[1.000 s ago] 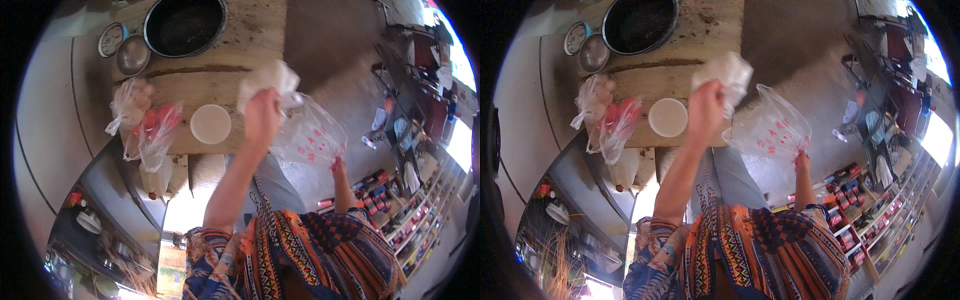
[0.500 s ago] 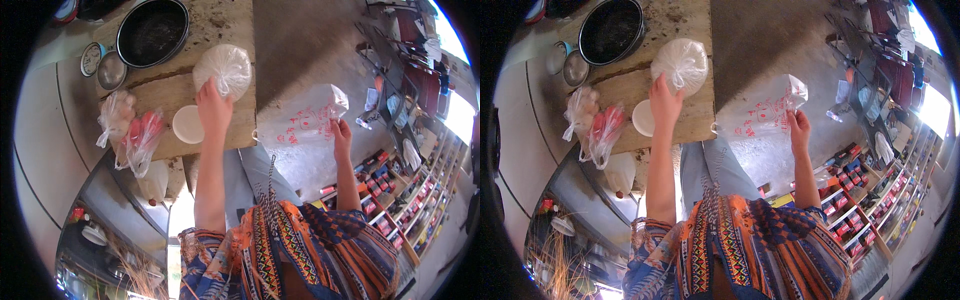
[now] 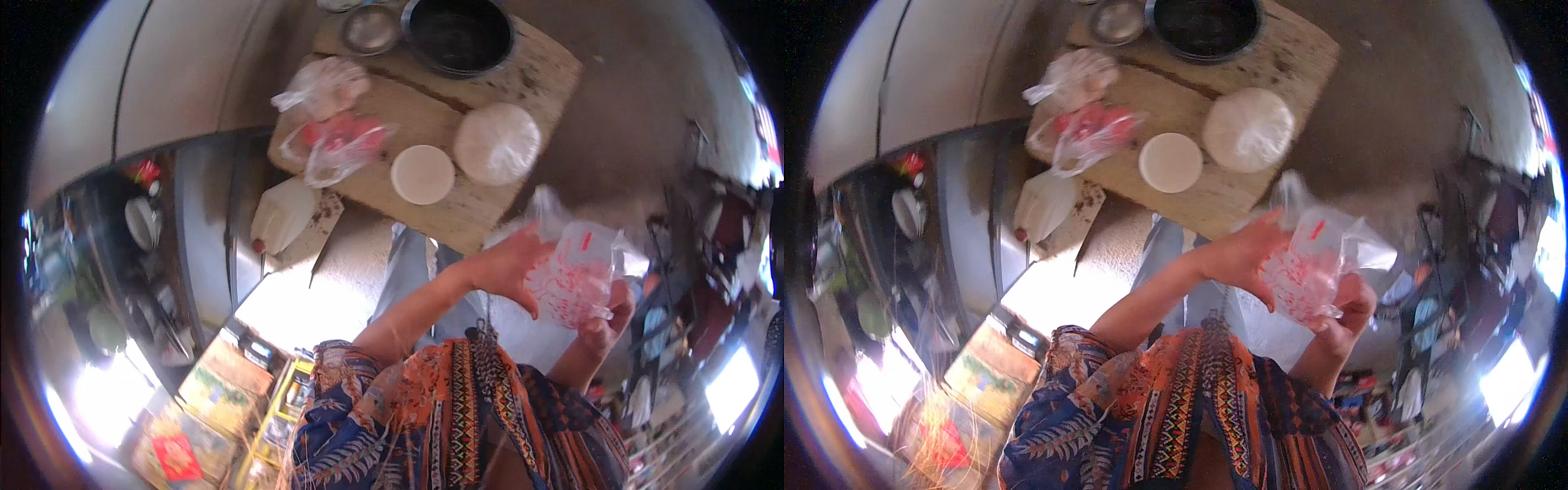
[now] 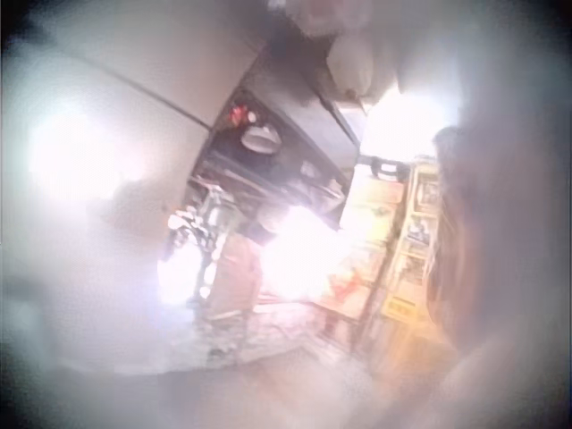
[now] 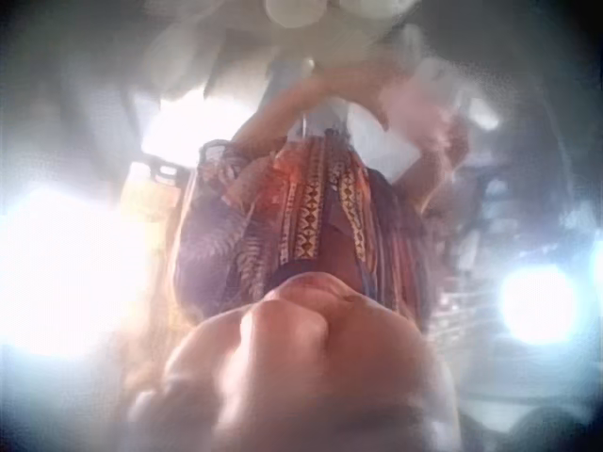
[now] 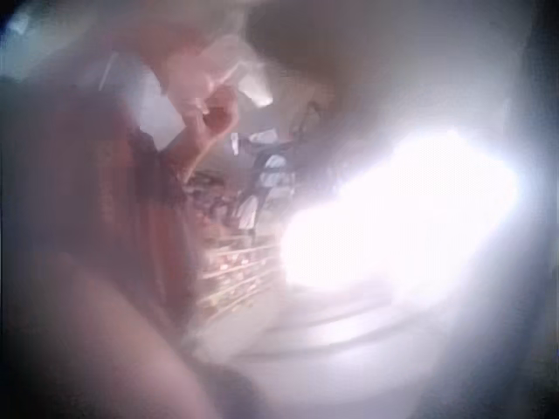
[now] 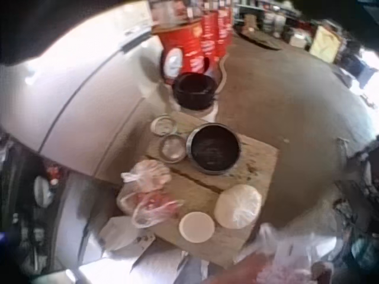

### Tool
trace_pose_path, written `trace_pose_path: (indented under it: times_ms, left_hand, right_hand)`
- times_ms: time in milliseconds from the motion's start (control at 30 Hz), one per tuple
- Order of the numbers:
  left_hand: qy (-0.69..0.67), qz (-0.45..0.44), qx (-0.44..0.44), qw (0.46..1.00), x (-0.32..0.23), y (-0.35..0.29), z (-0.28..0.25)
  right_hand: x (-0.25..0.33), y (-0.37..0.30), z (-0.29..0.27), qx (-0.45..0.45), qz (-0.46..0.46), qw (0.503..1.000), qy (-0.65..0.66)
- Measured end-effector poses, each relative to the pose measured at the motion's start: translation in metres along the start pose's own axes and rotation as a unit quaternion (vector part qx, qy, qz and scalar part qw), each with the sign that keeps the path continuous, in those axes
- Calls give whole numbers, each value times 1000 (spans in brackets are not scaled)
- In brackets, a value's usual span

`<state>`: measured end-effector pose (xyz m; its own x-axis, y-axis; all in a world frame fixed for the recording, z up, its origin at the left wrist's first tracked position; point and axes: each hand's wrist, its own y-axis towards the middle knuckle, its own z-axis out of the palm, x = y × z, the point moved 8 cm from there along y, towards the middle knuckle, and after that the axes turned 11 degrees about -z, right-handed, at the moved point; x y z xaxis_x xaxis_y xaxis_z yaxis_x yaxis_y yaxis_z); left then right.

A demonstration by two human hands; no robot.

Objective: The person washes their hands at an outdoor sink, then moves indoors to a cluttered workspace. They retrieve a pot and place it on a makeshift table. The person then unpacks plastic bags containing food items, including what appears to be meat and a white granular substance, and pours the granular substance into a bowl.

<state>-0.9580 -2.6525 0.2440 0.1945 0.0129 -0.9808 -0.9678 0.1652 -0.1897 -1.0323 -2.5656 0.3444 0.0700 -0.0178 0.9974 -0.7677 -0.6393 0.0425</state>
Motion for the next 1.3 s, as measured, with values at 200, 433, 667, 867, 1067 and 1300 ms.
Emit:
trace_pose_path:
  times_ms: [200,433,667,867,1067,1300]
  left_hand:
    - [-220,53,-108,968,35,-163,26]
    - [-593,-57,-72,800,96,-360,35]
    - [-442,-127,-502,732,219,-707,-64]
    - [-56,11,-872,487,181,-974,-188]
    - [339,-126,-879,310,221,-1087,-355]
    - [592,-625,-474,187,276,-1103,-467]
  right_hand:
    - [-13,-52,46,-13,4,946,325]
    - [-44,-94,219,73,145,966,199]
    - [-114,-179,461,296,83,951,27]
    - [-175,-286,609,320,200,925,-51]
    - [-196,-359,673,419,47,893,-159]
    - [-199,-359,617,425,63,855,-291]
